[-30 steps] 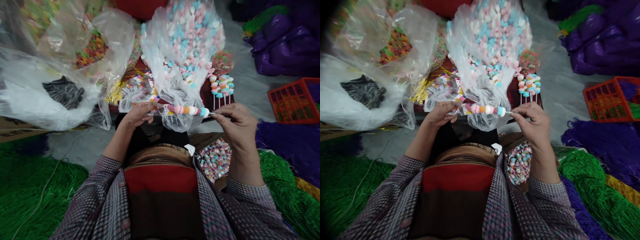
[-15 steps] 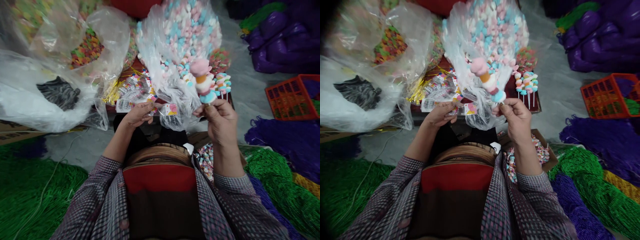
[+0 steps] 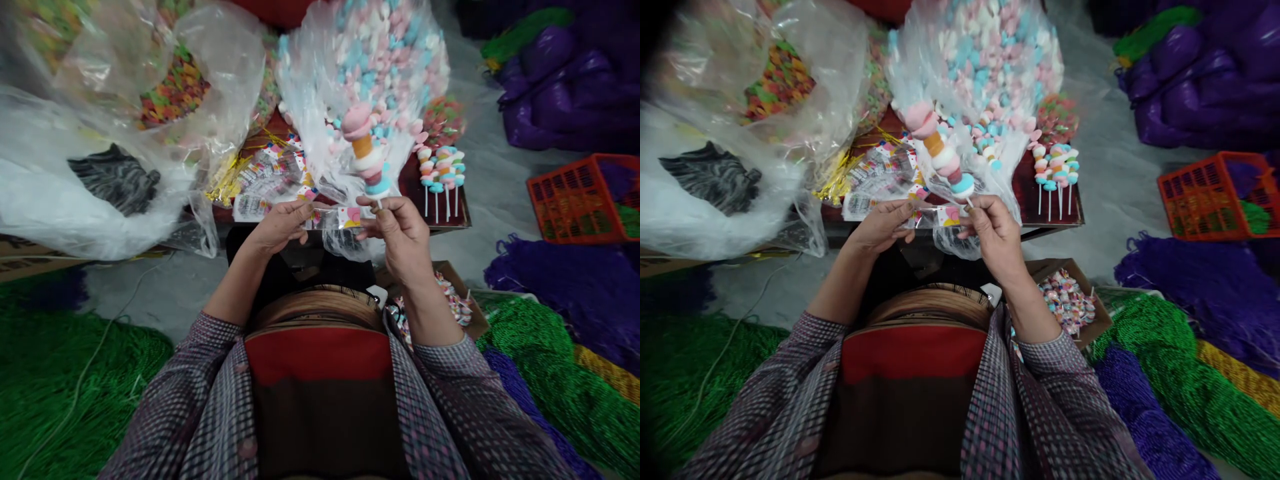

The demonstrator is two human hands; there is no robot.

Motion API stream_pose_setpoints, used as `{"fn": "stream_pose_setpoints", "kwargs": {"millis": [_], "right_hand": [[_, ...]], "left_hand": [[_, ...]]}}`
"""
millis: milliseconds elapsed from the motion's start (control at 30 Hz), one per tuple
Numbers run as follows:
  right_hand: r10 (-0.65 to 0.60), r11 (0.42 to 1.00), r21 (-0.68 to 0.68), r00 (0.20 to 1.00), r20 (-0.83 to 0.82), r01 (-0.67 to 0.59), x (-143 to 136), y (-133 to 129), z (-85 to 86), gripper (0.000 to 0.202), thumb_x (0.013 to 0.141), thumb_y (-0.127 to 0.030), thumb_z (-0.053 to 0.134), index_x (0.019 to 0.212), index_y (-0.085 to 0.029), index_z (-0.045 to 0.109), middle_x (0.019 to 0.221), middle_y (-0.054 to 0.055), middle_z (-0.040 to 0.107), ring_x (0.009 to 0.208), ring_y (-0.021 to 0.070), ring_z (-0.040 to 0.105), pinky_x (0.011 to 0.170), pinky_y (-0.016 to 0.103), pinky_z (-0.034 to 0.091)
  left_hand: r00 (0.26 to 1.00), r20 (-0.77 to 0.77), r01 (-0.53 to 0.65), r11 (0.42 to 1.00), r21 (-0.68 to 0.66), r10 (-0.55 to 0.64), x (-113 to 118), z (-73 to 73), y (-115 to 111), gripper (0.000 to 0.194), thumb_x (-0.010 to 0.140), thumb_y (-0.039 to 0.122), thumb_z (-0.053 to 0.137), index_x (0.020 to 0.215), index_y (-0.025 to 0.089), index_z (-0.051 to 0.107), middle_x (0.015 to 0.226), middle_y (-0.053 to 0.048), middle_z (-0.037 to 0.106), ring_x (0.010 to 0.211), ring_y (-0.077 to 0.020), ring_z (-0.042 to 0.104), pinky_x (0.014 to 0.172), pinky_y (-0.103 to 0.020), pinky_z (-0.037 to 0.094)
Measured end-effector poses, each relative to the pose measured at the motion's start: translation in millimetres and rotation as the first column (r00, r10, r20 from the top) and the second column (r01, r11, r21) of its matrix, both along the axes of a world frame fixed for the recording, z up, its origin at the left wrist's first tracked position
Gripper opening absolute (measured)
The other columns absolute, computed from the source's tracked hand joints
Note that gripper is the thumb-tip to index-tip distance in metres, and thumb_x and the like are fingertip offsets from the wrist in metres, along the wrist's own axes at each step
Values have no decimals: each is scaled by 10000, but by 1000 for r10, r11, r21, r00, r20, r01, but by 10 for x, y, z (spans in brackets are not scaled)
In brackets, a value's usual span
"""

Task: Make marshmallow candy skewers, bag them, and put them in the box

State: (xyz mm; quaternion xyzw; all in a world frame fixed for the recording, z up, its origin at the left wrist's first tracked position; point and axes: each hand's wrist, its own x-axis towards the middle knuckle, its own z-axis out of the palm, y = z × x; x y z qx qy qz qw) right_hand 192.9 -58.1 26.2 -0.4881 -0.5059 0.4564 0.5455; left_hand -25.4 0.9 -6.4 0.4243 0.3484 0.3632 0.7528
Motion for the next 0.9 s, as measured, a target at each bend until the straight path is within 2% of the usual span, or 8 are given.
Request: {"fn": "stream_pose_setpoints", "kwargs": {"millis": [167,233,400,500,633,767,900], "right_hand": [[240,966,-90,971,-26,-241,-140,6,-62,345,888,-610,706,925,-269,661,1244,29,711,982,164,706,610,259,658],[272,954,-112,960,-61,-278,-173,3,-87,366,871,-622,718,913,-263,657,1263,38,700,996,167,695,601,250,656],[166,982,-72,980,-106,-174,-116,34,-81,367,877,-628,708,934,-273,633,1098,27,712,901,154,685,559,252,641],[141,989,-40,986,-92,-145,-30,68,8,352,872,-613,721,914,-279,620,1030,17,705,954,171,707,555,254,638],[45,999,11,995,-92,-44,180,49,163,324,890,-569,725,907,-272,598,992,19,710,978,204,764,513,238,597],[3,1000,21,1000,-18,-3,430,-50,170,306,888,-527,750,885,-251,617,902,8,723,774,174,774,520,252,585],[-31,999,42,991,129,26,593,-149,60,259,900,-493,747,897,-242,688,700,-22,702,574,118,668,548,265,564]], "left_hand": [[999,-36,-7,999,48,9,104,-52,-21,551,636,670,879,853,169,801,684,19,658,425,-12,419,392,-175,416],[998,-59,-27,997,72,31,121,-71,-28,547,633,683,872,819,175,791,667,23,648,438,-23,435,391,-174,414],[991,-90,-89,992,88,97,125,-54,-28,542,636,679,868,806,173,781,630,51,605,406,-5,397,379,-170,416],[991,-19,-133,991,15,133,130,-18,-20,538,615,662,890,735,167,717,516,96,504,348,4,319,375,-185,436],[983,75,-160,983,-90,167,84,24,-6,544,589,582,946,683,167,607,467,126,463,303,10,268,372,-202,456],[979,169,-85,985,-150,111,2,33,3,531,643,530,944,645,168,555,400,139,367,292,-7,271,373,-191,426],[969,227,-46,976,-211,95,-46,20,7,474,757,451,893,618,173,535,374,136,302,278,-27,268,353,-183,365]]}}
